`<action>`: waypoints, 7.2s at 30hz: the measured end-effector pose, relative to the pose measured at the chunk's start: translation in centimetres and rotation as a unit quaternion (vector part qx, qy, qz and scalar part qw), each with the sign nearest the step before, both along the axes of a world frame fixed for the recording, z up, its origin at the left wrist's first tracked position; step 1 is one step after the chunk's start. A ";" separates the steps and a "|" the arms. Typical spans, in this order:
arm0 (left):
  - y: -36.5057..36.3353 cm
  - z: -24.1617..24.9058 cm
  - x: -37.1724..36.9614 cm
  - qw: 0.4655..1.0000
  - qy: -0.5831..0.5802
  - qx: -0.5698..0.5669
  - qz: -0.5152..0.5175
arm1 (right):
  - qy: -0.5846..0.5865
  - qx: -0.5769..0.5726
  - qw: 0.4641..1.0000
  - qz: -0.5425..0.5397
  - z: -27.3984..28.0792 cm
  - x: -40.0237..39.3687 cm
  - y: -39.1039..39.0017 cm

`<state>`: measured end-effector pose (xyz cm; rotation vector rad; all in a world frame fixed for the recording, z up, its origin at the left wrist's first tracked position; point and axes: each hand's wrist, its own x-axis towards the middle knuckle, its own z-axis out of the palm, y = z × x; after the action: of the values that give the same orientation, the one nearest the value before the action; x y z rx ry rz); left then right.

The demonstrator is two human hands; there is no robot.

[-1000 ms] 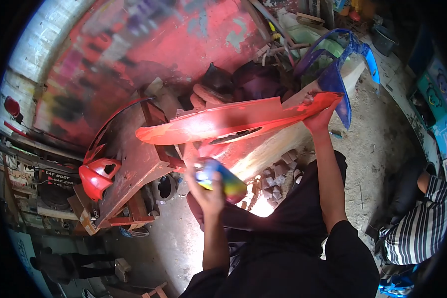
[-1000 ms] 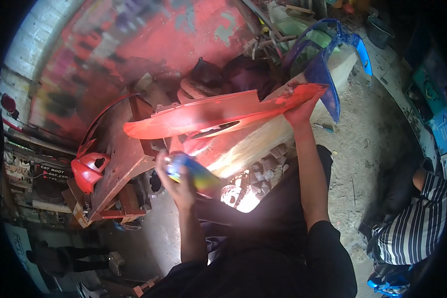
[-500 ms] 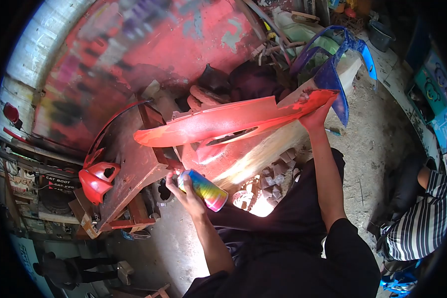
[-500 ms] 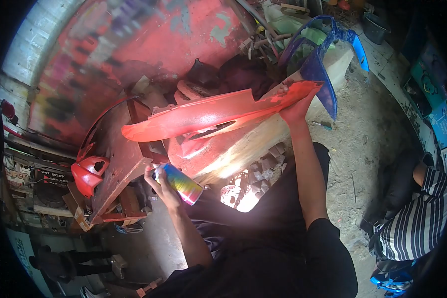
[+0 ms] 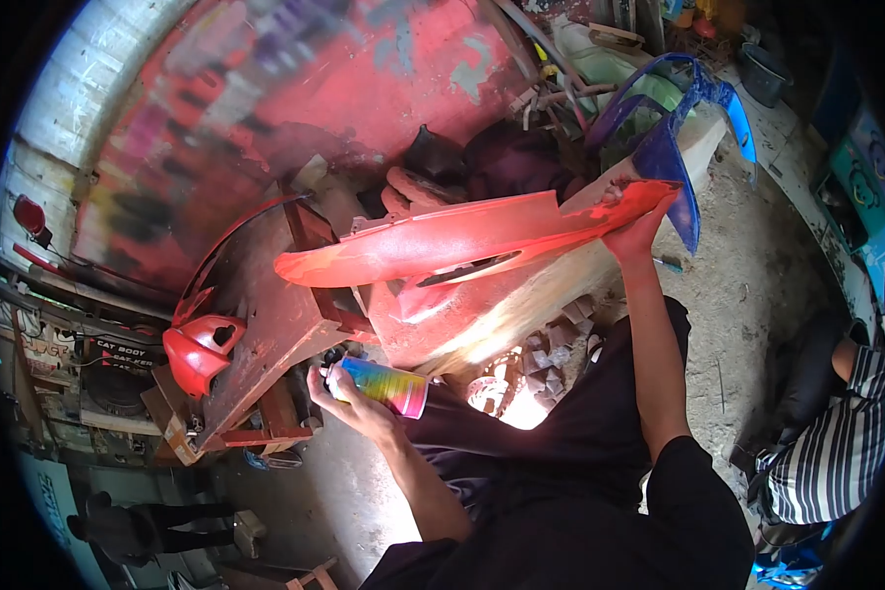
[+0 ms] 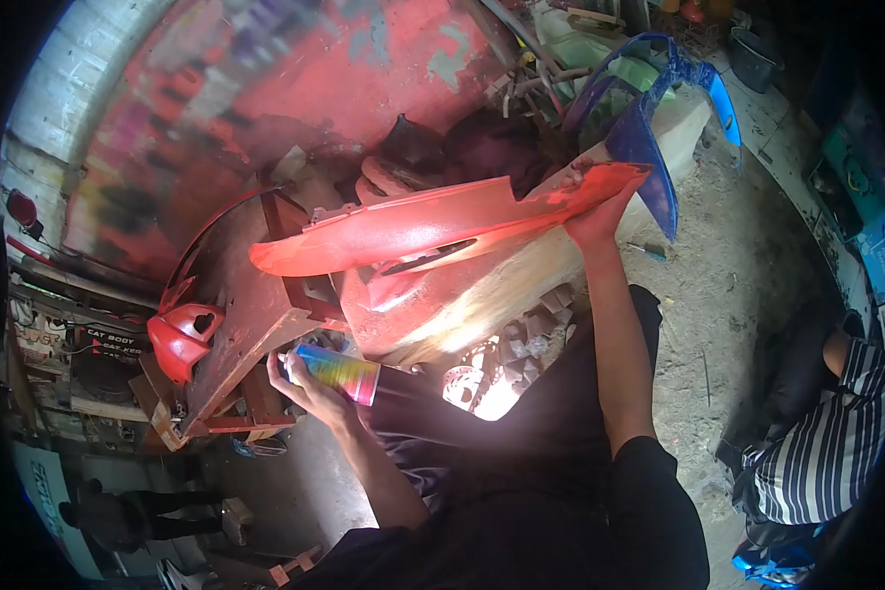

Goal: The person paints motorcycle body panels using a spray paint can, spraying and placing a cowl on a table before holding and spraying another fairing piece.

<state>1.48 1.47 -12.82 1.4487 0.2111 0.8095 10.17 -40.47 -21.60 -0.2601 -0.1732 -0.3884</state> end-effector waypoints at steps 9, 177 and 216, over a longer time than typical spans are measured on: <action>0.3 1.5 -0.8 0.994 0.000 0.088 0.062 | -0.001 0.008 1.000 0.001 -0.3 0.0 -0.1; -0.5 7.2 2.7 0.943 0.013 0.267 -0.199 | 0.003 -0.059 0.998 -0.020 -0.7 0.3 0.1; 7.8 8.1 6.1 0.941 0.096 0.324 0.023 | 0.035 -0.016 0.998 -0.042 -0.2 0.2 0.3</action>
<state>7.59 9.23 -4.73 2.1553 0.1280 0.8130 10.37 -40.22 -21.81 -0.3136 -0.0999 -0.4589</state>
